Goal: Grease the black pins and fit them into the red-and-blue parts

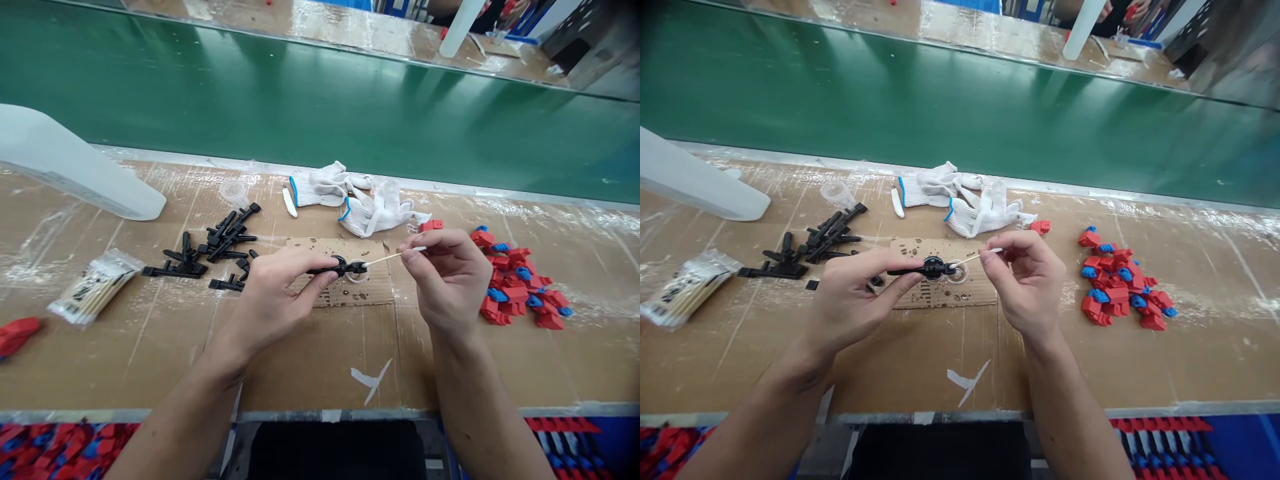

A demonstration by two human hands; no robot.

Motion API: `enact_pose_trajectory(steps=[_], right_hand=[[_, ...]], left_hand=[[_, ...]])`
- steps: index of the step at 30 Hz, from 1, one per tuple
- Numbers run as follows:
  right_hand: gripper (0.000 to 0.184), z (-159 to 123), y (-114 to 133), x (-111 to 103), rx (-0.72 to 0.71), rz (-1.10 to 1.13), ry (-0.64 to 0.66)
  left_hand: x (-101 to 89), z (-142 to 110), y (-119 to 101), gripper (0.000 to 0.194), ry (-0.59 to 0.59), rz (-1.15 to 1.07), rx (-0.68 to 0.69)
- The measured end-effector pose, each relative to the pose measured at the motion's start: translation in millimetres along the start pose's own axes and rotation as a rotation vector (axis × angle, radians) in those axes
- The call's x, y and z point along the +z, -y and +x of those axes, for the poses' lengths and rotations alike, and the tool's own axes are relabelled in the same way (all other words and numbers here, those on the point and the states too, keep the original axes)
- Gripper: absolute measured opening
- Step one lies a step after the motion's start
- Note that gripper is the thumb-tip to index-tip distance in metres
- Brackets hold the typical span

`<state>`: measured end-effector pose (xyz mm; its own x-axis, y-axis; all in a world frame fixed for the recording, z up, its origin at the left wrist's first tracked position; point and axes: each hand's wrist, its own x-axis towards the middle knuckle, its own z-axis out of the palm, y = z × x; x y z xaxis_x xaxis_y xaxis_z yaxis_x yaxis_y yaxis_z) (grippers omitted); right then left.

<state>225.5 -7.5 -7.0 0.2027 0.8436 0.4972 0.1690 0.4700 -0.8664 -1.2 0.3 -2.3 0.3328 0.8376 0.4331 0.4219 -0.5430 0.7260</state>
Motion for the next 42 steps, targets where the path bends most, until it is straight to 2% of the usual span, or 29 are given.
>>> enact_pose_trajectory(steps=[9,13,24,42], right_hand=[[0.02,-2.4,1.7,-0.3,-0.005,-0.057,0.035],[0.024,-4.4,4.2,-1.0,-0.025,-0.062,0.09],[0.046,-3.4,4.2,-4.2,-0.205,-0.04,0.237],[0.039,-3.4,5.3,-3.3,-0.218,-0.079,0.186]], left_hand=[[0.2,0.1,0.8,0.014,0.004,0.003,0.007],[1.0,0.7,0.3,0.012,0.001,0.011,0.015],[-0.1,-0.3,-0.2,0.013,0.002,0.001,0.04],[0.7,-0.9,-1.2,0.012,0.014,0.022,0.02]])
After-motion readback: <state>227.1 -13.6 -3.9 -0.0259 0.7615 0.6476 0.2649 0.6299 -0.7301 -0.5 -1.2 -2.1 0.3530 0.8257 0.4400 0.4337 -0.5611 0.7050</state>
